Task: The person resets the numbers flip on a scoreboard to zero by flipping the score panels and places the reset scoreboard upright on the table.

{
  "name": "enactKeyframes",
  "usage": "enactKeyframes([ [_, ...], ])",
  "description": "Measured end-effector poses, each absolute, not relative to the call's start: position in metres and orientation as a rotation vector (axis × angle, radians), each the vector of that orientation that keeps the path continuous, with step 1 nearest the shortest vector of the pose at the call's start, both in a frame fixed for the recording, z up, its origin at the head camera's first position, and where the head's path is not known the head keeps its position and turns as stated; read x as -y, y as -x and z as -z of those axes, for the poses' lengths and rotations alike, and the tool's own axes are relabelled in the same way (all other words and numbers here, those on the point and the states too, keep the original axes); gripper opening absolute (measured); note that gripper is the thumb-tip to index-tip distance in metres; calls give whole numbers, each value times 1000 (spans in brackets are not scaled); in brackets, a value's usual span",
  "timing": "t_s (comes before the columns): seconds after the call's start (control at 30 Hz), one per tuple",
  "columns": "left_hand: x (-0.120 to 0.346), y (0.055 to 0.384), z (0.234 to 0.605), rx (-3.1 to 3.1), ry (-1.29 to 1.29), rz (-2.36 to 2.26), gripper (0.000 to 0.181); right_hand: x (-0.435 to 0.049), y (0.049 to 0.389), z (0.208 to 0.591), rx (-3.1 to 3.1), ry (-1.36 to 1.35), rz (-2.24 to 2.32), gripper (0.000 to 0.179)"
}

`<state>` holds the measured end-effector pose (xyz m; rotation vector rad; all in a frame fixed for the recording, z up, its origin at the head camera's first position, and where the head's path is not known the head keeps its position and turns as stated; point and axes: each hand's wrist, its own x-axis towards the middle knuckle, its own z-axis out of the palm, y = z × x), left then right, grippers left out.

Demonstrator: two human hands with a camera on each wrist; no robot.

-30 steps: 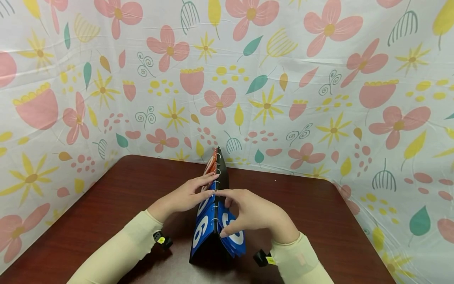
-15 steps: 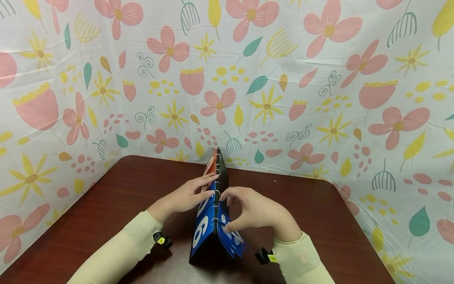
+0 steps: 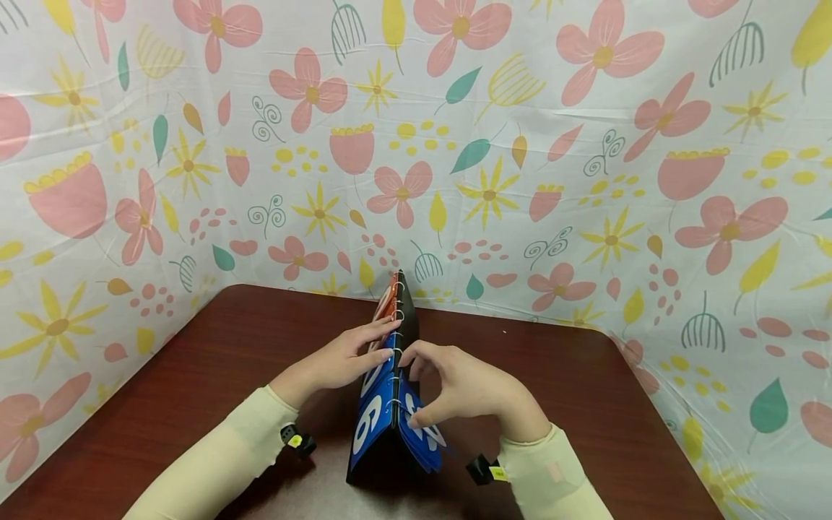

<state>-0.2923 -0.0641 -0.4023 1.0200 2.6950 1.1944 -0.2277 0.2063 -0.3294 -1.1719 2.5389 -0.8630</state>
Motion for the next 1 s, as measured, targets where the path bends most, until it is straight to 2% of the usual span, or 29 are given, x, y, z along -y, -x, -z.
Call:
enactKeyframes([
  [0.73, 65, 292, 401, -2691, -1010, -1183, 61, -200, 232, 338, -2506, 1145, 870, 74],
  [1.0, 65, 292, 401, -2690, -1020, -1184, 66, -200, 234, 339, -2509, 1155, 863, 73],
])
